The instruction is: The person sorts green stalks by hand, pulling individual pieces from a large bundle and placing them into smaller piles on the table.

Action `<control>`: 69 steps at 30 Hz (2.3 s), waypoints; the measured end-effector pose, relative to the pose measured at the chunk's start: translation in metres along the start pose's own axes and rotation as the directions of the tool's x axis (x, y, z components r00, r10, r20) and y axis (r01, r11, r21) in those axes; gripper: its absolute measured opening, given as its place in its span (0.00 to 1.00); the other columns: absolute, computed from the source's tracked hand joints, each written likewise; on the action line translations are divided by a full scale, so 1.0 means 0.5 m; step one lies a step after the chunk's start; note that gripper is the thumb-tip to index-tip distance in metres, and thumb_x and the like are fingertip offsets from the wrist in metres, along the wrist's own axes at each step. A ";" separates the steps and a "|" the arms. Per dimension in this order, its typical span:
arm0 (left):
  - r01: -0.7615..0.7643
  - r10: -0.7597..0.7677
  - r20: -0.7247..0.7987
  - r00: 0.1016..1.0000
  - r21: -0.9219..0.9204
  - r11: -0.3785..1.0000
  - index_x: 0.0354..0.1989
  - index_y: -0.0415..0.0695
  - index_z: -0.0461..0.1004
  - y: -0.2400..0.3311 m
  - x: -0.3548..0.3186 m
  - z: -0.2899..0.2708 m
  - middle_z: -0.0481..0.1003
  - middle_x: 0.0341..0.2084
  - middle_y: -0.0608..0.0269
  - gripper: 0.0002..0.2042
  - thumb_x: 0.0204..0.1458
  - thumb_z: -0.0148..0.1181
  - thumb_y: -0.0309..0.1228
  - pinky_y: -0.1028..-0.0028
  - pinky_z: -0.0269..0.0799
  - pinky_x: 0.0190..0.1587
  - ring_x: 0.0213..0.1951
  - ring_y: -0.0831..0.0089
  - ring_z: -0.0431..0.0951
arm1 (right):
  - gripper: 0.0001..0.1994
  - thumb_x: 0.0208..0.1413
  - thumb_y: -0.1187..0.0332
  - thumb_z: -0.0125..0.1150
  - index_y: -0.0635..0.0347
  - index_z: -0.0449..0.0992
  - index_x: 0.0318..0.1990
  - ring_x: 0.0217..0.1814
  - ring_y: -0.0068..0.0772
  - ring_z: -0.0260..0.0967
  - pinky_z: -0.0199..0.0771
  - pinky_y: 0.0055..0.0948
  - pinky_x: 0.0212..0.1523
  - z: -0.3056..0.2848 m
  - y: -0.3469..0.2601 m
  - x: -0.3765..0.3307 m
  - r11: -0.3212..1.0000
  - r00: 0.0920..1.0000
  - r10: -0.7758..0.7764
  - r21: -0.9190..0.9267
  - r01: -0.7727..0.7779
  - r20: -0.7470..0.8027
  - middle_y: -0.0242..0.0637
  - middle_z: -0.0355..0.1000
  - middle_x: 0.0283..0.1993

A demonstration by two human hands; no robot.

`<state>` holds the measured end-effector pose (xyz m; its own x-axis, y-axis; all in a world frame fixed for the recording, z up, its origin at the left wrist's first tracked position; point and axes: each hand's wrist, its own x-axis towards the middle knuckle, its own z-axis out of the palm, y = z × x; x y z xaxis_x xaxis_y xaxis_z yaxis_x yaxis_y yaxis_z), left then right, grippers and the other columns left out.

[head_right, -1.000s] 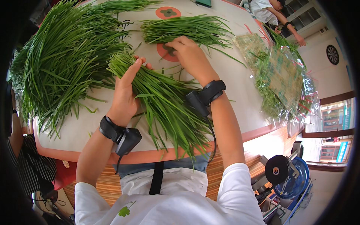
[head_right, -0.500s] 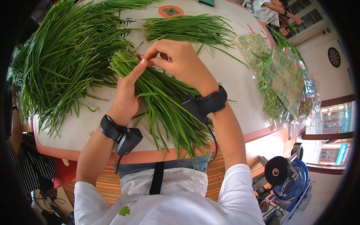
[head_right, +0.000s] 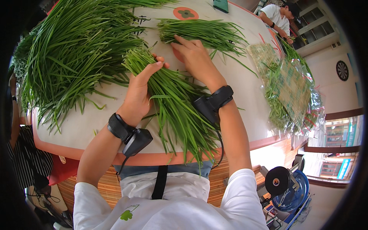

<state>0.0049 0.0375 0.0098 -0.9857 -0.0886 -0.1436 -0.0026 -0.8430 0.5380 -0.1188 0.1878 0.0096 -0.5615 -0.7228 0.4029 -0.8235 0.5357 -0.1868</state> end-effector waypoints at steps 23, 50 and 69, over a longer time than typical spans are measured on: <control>0.079 -0.075 -0.068 0.995 0.055 0.995 0.41 0.47 0.70 0.013 -0.004 0.007 0.75 0.33 0.65 0.08 0.53 0.59 0.27 0.70 0.75 0.36 0.34 0.73 0.76 | 0.10 0.54 0.79 0.57 0.59 0.75 0.43 0.47 0.34 0.71 0.72 0.31 0.47 -0.033 -0.023 0.015 0.991 0.915 -0.034 0.102 0.081 -0.402 0.34 0.73 0.48; 0.022 -0.023 -0.046 0.999 -0.007 1.000 0.43 0.42 0.70 0.012 -0.007 0.011 0.76 0.38 0.59 0.08 0.56 0.57 0.27 0.70 0.77 0.37 0.37 0.71 0.78 | 0.07 0.56 0.71 0.58 0.61 0.76 0.40 0.43 0.37 0.74 0.74 0.31 0.43 -0.055 -0.053 0.012 0.914 0.968 0.124 0.405 -0.026 -0.220 0.35 0.75 0.45; -0.047 0.051 -0.083 0.995 0.046 0.998 0.46 0.44 0.67 0.006 -0.004 0.004 0.75 0.37 0.64 0.15 0.50 0.63 0.23 0.72 0.75 0.40 0.38 0.74 0.75 | 0.05 0.50 0.71 0.62 0.52 0.77 0.36 0.47 0.33 0.71 0.56 0.45 0.58 -0.035 -0.002 -0.006 0.992 0.975 0.118 -0.028 -0.126 -0.189 0.28 0.76 0.37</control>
<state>0.0066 0.0362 0.0136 -0.9671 -0.1754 -0.1845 0.0364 -0.8127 0.5815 -0.1149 0.1970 0.0241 -0.6295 -0.5584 0.5403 -0.7438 0.6342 -0.2112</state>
